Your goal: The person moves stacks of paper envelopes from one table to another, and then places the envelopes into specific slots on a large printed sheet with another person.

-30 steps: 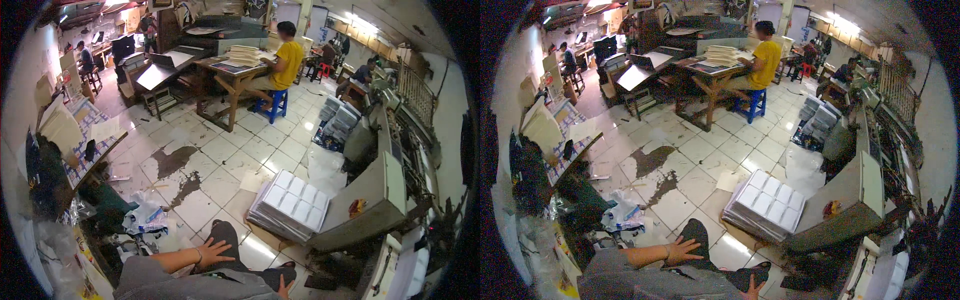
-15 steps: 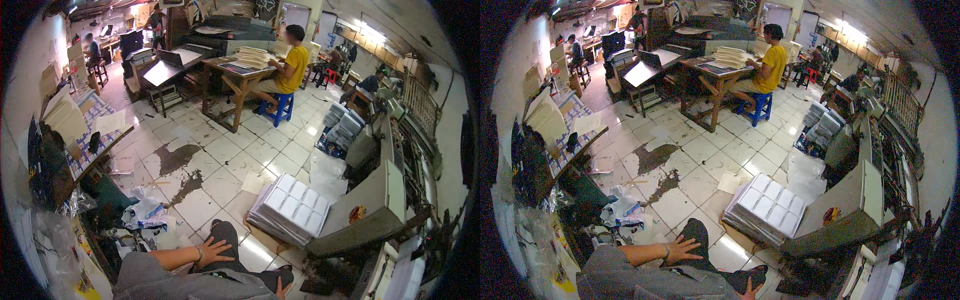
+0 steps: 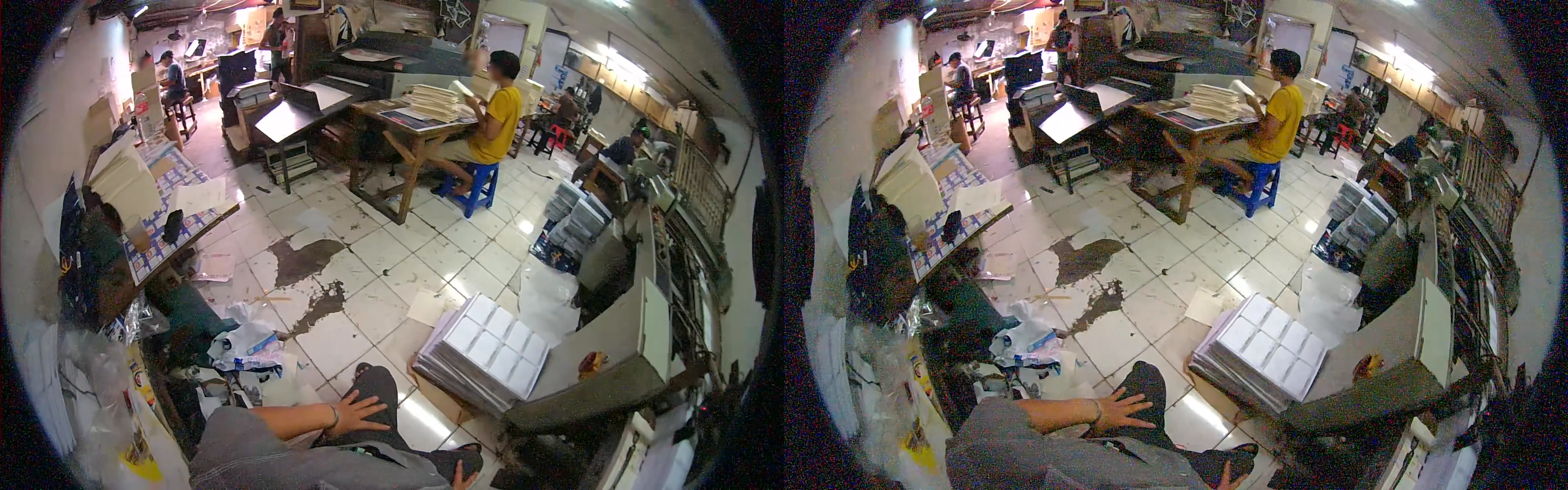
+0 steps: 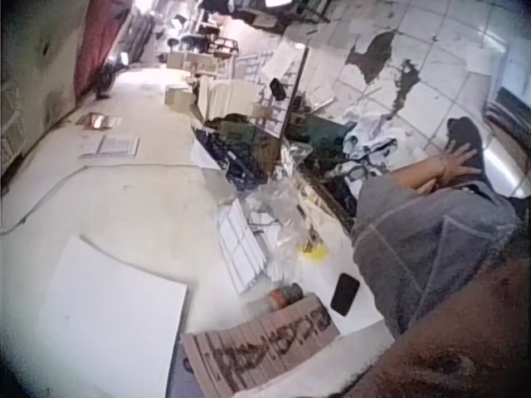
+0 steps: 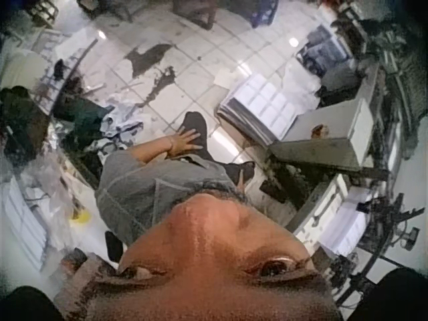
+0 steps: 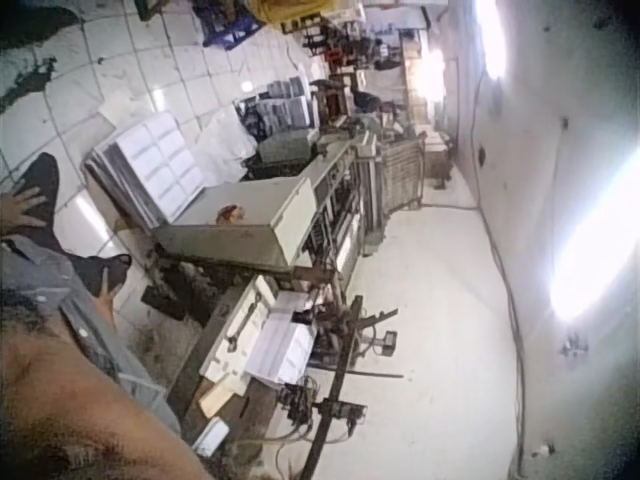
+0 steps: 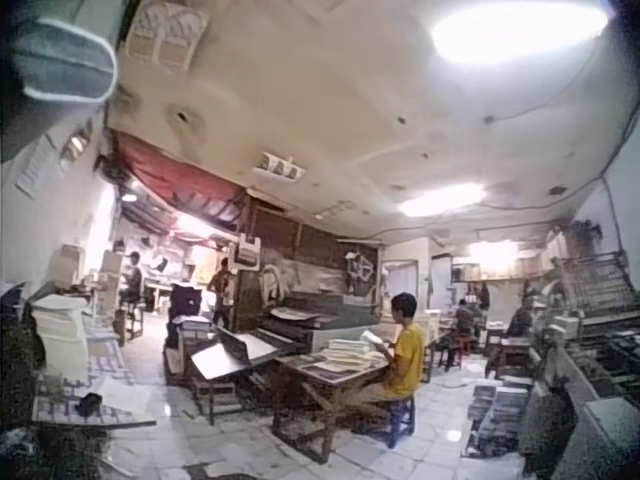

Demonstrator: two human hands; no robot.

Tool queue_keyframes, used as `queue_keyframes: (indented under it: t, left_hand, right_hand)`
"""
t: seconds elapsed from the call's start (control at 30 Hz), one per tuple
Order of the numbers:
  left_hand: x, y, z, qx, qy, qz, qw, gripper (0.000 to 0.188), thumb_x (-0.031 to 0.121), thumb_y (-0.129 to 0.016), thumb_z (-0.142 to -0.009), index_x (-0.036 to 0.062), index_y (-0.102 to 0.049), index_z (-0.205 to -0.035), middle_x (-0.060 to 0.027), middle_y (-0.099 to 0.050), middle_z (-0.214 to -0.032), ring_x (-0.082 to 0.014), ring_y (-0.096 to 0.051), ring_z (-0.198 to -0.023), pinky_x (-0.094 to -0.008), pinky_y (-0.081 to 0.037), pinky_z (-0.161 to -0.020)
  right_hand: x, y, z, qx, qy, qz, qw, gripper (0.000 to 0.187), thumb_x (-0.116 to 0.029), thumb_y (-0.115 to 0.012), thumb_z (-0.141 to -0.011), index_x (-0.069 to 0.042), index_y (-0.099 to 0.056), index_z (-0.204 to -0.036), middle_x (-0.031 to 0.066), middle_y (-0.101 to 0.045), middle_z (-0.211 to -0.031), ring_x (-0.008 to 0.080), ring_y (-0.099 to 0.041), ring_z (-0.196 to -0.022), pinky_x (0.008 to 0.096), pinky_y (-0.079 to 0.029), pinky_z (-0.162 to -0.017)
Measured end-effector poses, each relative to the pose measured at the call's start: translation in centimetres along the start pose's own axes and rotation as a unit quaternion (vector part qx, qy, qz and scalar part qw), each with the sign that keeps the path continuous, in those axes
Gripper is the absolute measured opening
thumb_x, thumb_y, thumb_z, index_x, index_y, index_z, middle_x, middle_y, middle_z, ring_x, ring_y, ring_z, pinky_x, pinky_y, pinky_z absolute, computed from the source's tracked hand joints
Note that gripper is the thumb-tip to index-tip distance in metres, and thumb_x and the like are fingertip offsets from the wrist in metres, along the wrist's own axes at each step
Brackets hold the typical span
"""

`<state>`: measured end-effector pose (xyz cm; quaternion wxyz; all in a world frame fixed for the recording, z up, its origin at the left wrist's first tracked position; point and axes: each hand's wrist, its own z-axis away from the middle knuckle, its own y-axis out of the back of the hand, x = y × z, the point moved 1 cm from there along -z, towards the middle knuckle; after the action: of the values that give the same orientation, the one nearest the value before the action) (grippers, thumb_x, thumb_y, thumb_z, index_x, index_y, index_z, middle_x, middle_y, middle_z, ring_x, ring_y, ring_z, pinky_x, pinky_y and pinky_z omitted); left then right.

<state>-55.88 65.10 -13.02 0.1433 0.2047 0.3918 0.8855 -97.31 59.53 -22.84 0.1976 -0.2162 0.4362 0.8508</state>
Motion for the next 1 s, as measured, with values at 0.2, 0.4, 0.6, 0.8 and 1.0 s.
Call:
queue_keyframes:
  t: [0.2,0.4,0.6,0.8,1.0]
  left_hand:
    - [-0.4,-1.0,-0.7,0.016,-0.009,0.005,1.0,0.129,0.003,-0.081,-0.065,0.0447,0.003,-0.154,-0.0117,0.012,-0.163,-0.0382,0.008,-0.149,-0.066,-0.012,-0.114]
    - [-0.2,-0.5,-0.5,0.004,-0.009,0.006,1.0,0.127,0.004,-0.081,-0.067,0.0444,0.002,-0.154,-0.0118,0.012,-0.163,-0.0377,0.008,-0.149,-0.0656,-0.012,-0.115]
    - [0.1,0.0,-0.6,-0.004,-0.003,-0.005,1.0,0.12,0.003,-0.075,-0.073,0.0458,0.003,-0.154,-0.0111,0.011,-0.163,-0.0368,0.007,-0.15,-0.0655,-0.012,-0.115]
    - [-0.7,-1.6,-1.8,0.015,-0.009,-0.019,1.0,0.114,0.005,-0.072,-0.077,0.0462,0.003,-0.153,-0.0127,0.01,-0.163,-0.0388,0.004,-0.15,-0.0684,-0.013,-0.113]
    - [-1.2,-2.1,-1.7,0.026,-0.018,-0.038,0.999,0.122,0.013,-0.08,-0.069,0.0427,0.002,-0.154,-0.0163,0.01,-0.162,-0.0413,0.006,-0.149,-0.0699,-0.01,-0.112]
  right_hand:
    - [-0.3,0.2,-0.6,-0.01,0.004,0.007,1.0,0.124,-0.065,-0.081,-0.058,-0.031,-0.014,-0.156,0.0437,0.02,-0.147,0.0635,-0.028,-0.132,0.0529,-0.033,-0.112]
    - [-0.1,0.3,-0.6,-0.016,0.002,0.014,1.0,0.124,-0.065,-0.082,-0.059,-0.031,-0.014,-0.156,0.0437,0.021,-0.147,0.0634,-0.028,-0.132,0.0527,-0.033,-0.112]
    - [0.5,0.0,0.4,-0.009,-0.008,0.005,1.0,0.123,-0.064,-0.082,-0.059,-0.031,-0.014,-0.156,0.0438,0.021,-0.146,0.0633,-0.028,-0.132,0.0526,-0.033,-0.113]
    - [0.8,-1.4,1.9,-0.017,-0.026,-0.005,1.0,0.123,-0.064,-0.082,-0.059,-0.03,-0.014,-0.156,0.0438,0.021,-0.146,0.0631,-0.029,-0.132,0.0525,-0.033,-0.113]
    - [1.2,-2.6,3.2,0.002,-0.006,0.005,1.0,0.123,-0.062,-0.083,-0.059,-0.029,-0.015,-0.156,0.043,0.022,-0.147,0.0629,-0.027,-0.133,0.0517,-0.033,-0.113]
